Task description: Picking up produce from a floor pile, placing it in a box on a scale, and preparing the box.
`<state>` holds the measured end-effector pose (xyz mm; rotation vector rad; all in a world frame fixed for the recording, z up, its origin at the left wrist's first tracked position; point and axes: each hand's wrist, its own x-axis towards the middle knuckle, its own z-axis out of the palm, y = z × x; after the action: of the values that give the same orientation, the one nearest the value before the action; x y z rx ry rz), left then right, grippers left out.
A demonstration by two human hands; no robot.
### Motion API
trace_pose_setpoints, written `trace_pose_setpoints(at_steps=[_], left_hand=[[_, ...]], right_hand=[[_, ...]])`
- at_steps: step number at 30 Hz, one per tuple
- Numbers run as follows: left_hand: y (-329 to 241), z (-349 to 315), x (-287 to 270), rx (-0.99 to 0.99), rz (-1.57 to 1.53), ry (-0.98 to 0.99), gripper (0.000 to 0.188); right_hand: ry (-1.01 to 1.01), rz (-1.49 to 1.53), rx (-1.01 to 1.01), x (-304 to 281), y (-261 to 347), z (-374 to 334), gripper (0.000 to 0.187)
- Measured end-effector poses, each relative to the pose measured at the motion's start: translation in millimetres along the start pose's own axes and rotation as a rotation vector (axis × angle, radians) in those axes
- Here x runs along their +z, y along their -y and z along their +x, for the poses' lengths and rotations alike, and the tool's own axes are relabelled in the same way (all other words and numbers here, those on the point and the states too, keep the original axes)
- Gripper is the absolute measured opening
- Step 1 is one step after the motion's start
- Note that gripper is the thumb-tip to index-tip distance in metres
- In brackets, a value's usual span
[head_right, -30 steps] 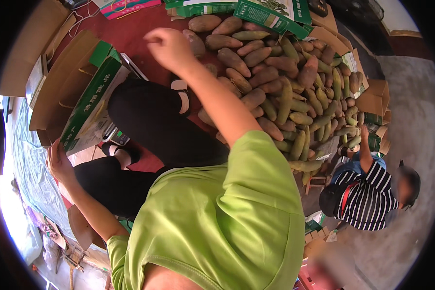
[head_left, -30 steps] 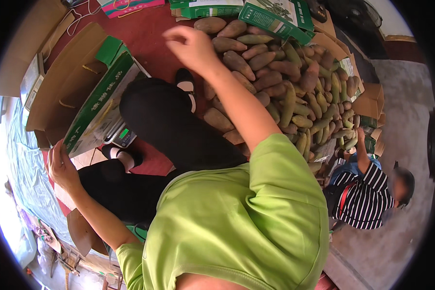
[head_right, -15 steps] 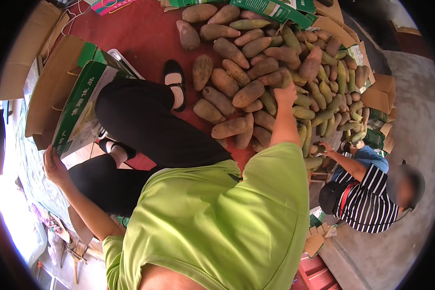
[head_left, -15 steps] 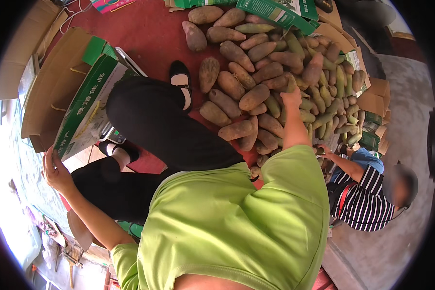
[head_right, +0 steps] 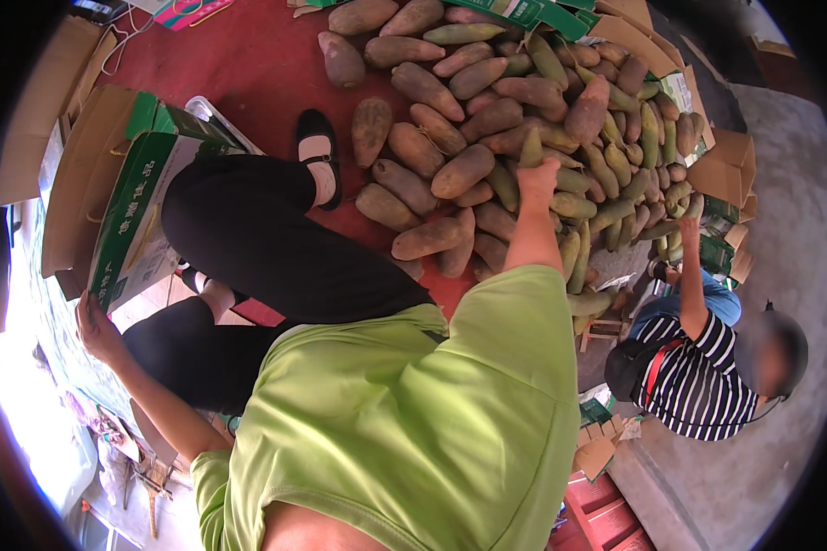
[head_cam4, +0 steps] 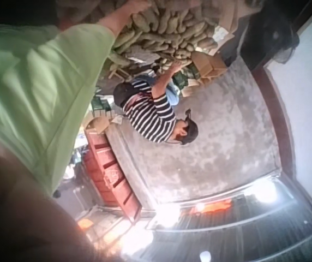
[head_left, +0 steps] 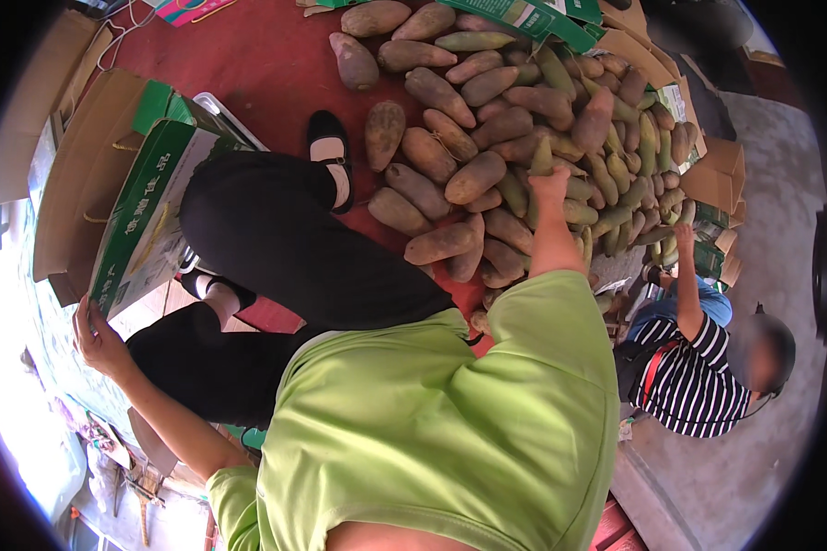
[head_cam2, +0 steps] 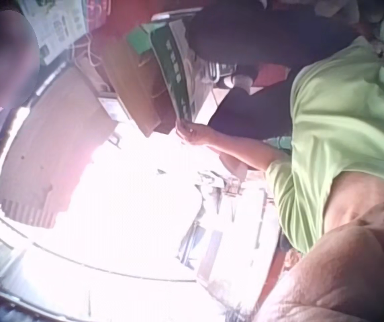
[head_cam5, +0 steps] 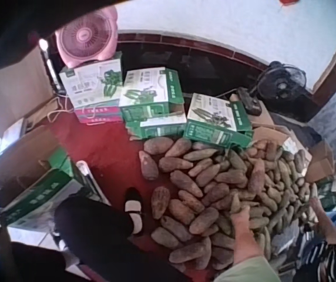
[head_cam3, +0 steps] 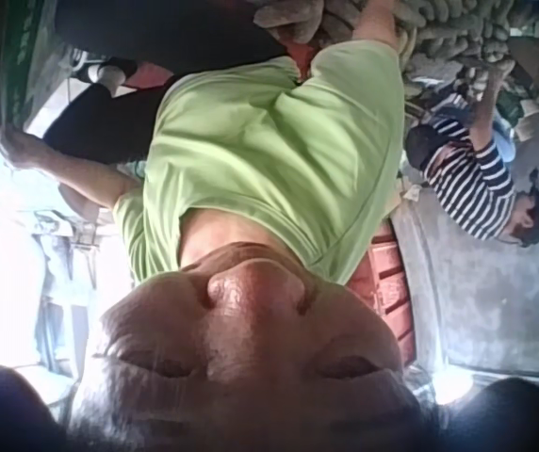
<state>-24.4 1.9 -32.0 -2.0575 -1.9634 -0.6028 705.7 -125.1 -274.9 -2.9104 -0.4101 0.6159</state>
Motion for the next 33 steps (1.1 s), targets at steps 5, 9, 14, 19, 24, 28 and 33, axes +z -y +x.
trace_pose_setpoints(at_steps=[5, 9, 14, 19, 24, 28, 33], left_hand=[[5, -3, -4, 0.007, 0.02, -0.021, 0.014], [-5, 1, -4, 0.014, -0.027, -0.009, 0.016], [-21, 3, -11, -0.019, -0.094, -0.028, 0.015], [-34, 10, -21, -0.017, -0.01, -0.012, 0.012], [-30, 8, -24, -0.022, -0.024, -0.021, 0.013], [-23, 5, -27, 0.003, 0.003, -0.019, 0.013], [-25, 5, -30, -0.034, -0.015, 0.022, 0.011]], right_hand=[[0.031, -0.249, -0.125, -2, 40, -50, 0.06], [-0.037, -0.395, -0.138, 23, 41, -46, 0.048], [-0.059, -0.443, -0.325, 28, 35, -60, 0.065], [-0.004, -0.312, -0.562, 27, 29, -71, 0.064], [0.037, -0.073, -0.822, 31, 69, -80, 0.069], [0.164, 0.158, -1.03, -2, 152, -131, 0.065], [0.382, 0.659, -1.167, -57, 267, -220, 0.053]])
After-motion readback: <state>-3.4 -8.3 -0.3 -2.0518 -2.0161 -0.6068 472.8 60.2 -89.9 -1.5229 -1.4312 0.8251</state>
